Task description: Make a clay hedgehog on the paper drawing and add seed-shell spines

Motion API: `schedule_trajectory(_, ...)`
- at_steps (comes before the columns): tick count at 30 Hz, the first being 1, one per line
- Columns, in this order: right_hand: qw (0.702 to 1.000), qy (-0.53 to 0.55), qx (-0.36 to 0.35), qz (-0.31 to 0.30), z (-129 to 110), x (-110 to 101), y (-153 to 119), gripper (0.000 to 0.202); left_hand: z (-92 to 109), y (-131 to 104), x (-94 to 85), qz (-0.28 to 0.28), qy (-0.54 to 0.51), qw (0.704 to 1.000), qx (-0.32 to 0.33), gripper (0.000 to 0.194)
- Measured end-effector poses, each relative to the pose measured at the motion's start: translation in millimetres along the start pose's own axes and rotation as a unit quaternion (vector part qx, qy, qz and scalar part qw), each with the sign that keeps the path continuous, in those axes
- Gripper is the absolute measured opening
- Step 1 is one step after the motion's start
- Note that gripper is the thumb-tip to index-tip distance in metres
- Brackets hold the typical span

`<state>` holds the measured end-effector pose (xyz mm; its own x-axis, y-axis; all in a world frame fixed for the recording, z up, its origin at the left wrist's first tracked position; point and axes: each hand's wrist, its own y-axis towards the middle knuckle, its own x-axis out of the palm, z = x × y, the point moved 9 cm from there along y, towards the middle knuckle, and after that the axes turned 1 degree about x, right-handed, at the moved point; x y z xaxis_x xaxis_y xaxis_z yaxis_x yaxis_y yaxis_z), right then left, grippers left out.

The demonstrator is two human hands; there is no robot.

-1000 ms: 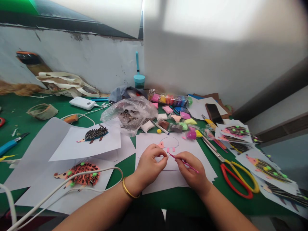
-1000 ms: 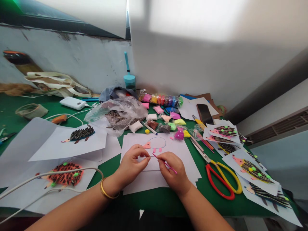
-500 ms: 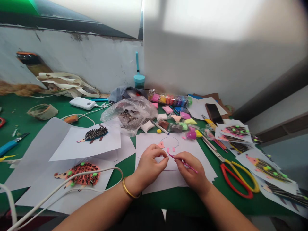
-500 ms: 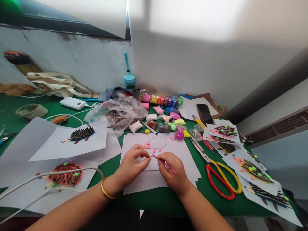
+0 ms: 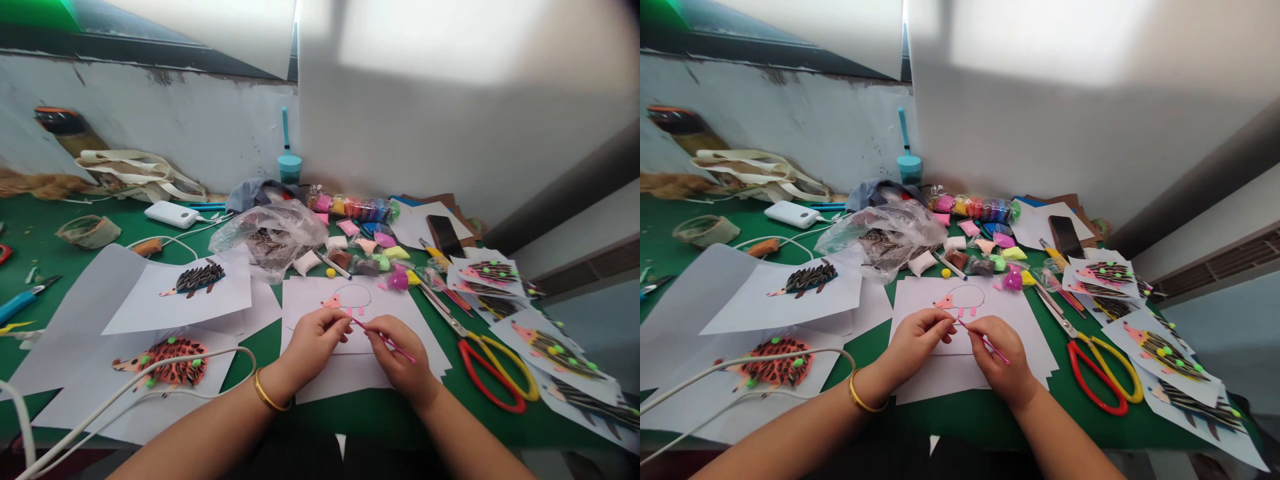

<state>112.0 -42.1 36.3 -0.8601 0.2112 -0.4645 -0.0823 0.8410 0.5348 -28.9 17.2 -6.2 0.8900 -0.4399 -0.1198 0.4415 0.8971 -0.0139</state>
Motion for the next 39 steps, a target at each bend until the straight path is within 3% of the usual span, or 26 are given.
schedule_trajectory(3,0.999,0.027,-0.016,0.005,-4,-3,-1,0.027,-10,1,4.8,-0.019,-0.091,0.993,-0.065,0.021)
schedule_trajectory(8,0.996,0.066,-0.050,-0.014,-10,-2,-3,0.041,-14,1,6.4,-0.024,-0.129,0.986,-0.100,0.023)
schedule_trajectory(31,0.998,0.047,-0.034,-0.016,-5,-1,-3,0.035,3,-1,-1.7,0.005,0.095,0.995,0.014,0.016)
schedule_trajectory(39,0.998,0.045,-0.035,-0.026,-5,0,-2,0.034,6,0,-2.6,0.008,0.130,0.991,0.018,0.012)
